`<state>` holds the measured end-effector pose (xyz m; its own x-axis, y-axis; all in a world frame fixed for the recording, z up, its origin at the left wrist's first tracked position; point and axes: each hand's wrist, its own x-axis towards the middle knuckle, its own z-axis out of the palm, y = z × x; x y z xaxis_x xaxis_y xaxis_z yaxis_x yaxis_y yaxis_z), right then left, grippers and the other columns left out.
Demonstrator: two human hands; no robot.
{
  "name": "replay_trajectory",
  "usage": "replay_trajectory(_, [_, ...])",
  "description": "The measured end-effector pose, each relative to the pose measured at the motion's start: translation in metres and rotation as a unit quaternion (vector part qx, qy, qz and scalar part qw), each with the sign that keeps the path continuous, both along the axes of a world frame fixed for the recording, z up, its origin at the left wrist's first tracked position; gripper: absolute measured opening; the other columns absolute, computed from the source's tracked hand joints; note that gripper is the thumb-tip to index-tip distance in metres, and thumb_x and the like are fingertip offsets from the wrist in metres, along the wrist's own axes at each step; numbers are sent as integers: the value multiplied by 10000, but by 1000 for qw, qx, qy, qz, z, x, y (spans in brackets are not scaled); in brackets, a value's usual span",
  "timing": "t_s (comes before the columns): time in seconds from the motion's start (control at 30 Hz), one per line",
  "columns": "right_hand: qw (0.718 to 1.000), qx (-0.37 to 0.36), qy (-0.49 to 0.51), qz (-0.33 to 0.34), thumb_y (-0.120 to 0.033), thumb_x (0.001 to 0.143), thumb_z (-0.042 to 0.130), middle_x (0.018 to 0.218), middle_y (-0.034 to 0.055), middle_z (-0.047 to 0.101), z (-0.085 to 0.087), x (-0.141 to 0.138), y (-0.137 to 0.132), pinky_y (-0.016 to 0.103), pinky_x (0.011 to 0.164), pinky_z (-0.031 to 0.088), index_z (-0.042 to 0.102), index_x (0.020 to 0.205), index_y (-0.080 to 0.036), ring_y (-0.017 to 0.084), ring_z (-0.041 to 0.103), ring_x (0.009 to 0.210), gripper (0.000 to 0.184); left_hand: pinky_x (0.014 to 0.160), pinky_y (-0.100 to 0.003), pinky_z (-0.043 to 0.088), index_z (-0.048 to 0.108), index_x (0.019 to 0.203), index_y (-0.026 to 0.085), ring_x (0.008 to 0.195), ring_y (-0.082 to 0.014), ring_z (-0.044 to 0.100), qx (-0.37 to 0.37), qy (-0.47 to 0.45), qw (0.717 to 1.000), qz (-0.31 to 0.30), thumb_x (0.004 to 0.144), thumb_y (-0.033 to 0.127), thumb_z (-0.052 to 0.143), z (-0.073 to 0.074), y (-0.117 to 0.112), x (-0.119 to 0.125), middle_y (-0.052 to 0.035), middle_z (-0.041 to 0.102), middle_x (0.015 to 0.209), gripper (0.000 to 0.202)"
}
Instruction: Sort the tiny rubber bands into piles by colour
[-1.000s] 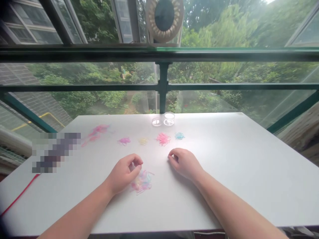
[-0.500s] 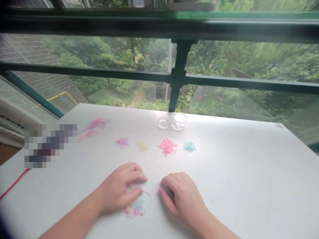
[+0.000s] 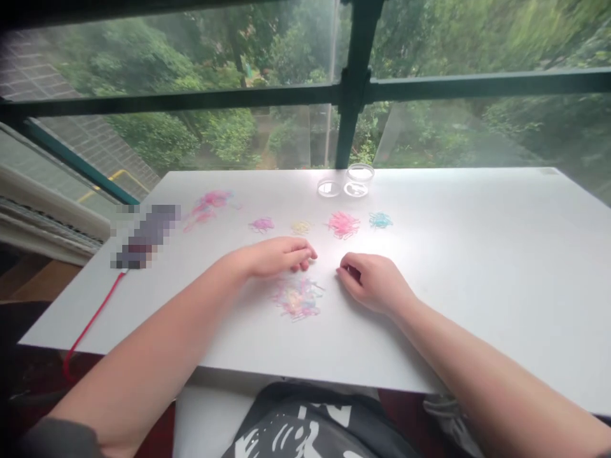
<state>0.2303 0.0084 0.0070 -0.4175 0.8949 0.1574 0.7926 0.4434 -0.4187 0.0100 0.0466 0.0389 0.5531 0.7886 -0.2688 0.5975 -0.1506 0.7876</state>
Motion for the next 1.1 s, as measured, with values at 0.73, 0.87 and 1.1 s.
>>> replay_trajectory(0.73, [995, 25, 36, 90, -238, 731, 497, 575, -24, 486, 1, -29, -4, 233, 577, 313, 557, 872, -178, 102, 407, 541, 165, 563, -226, 364, 605, 779, 162, 594, -113, 493, 209, -30, 977, -14, 766, 384, 453, -29, 10, -19, 0, 602, 664, 270])
replay_trajectory(0.87, [989, -7, 99, 113, -295, 702, 564, 642, -14, 497, 4, -28, -3, 222, 556, 335, 566, 933, -163, 89, 407, 544, 266, 563, -223, 365, 615, 777, 156, 600, -115, 500, 217, -32, 976, -1, 754, 373, 468, -29, 11, -17, -3, 606, 665, 263])
replay_trajectory(1.1, [977, -93, 52, 185, -180, 667, 543, 613, -17, 521, 11, -45, 13, 198, 530, 335, 628, 802, -170, 76, 426, 533, 160, 532, -212, 357, 614, 737, 154, 561, -105, 502, 227, 5, 972, 58, 731, 359, 498, -28, 10, -9, 0, 605, 619, 236])
